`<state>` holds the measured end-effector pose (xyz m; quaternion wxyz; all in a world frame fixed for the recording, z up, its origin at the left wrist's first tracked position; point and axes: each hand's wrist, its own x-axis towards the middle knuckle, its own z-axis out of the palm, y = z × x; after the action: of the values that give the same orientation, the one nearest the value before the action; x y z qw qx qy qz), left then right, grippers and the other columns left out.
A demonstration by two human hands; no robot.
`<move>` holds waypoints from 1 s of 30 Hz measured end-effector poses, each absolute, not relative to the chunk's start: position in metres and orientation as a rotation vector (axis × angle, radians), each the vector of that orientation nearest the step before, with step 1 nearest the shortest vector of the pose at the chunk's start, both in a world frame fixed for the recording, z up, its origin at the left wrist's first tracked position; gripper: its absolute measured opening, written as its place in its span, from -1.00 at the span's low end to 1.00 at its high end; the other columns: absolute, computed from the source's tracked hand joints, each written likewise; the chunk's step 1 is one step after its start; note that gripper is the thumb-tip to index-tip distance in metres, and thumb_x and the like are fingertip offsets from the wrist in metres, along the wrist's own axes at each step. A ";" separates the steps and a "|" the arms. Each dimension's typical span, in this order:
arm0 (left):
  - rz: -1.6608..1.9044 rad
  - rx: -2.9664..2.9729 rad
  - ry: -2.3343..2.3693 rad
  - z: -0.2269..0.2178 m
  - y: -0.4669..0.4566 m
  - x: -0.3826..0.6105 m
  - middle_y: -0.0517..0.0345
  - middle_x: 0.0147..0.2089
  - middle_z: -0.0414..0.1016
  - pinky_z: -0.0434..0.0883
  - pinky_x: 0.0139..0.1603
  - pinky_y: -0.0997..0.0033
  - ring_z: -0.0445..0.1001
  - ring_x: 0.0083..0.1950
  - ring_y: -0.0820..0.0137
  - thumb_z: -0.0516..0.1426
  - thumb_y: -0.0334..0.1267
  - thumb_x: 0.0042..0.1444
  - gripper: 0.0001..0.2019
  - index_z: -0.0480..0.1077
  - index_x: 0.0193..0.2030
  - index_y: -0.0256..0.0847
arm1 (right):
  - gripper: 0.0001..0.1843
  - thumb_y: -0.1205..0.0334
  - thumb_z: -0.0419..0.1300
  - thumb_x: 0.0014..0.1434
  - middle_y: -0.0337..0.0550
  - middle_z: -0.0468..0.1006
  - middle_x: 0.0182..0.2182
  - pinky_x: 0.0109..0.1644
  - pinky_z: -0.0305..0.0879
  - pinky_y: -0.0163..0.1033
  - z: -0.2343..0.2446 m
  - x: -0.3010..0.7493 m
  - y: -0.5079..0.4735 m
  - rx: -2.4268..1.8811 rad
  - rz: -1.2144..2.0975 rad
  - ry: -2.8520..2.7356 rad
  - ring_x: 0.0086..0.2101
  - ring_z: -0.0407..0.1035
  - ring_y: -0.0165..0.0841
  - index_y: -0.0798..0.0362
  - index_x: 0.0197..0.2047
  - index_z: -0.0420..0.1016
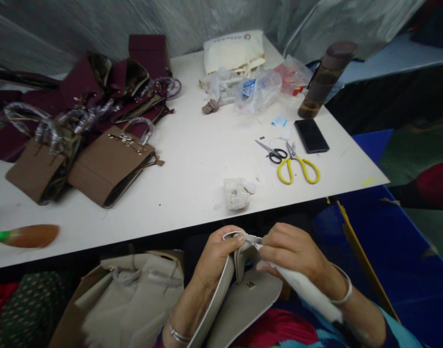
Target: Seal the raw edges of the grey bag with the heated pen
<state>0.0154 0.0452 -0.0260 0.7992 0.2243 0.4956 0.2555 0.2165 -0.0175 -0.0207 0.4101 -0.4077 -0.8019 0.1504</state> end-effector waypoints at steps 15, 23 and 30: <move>0.497 0.882 1.050 -0.005 0.017 0.016 0.21 -0.48 0.47 0.31 -0.37 0.50 0.35 -0.45 0.49 0.48 -0.10 -0.18 -0.63 0.53 -0.34 -0.32 | -0.78 0.00 0.18 0.45 -0.21 0.73 -0.29 -0.37 0.46 -0.35 -0.028 0.189 -0.067 -1.369 0.884 -1.132 -0.39 0.60 -0.37 -0.06 -0.03 0.49; 0.479 0.967 1.060 -0.005 0.008 0.016 0.18 -0.45 0.50 0.31 -0.37 0.47 0.39 -0.43 0.44 0.43 -0.15 -0.17 -0.68 0.55 -0.31 -0.28 | -0.73 -0.06 0.18 0.44 -0.19 0.72 -0.30 -0.35 0.48 -0.33 -0.022 0.182 -0.078 -1.376 0.851 -1.093 -0.38 0.59 -0.34 -0.03 -0.07 0.48; 0.707 0.911 1.237 0.042 0.025 -0.031 0.24 -0.51 0.49 0.39 -0.41 0.47 0.42 -0.50 0.43 0.45 -0.17 -0.24 -0.63 0.52 -0.28 -0.26 | -0.78 0.00 0.27 0.39 -0.21 0.75 -0.34 -0.17 0.59 -0.33 -0.003 0.186 -0.079 -1.333 0.685 -0.932 -0.31 0.65 -0.36 -0.03 -0.12 0.47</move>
<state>-0.0307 0.0246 0.0423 0.6636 0.4030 0.5473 0.3127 0.1857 -0.0792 -0.0028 0.6353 -0.5835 -0.4076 0.2997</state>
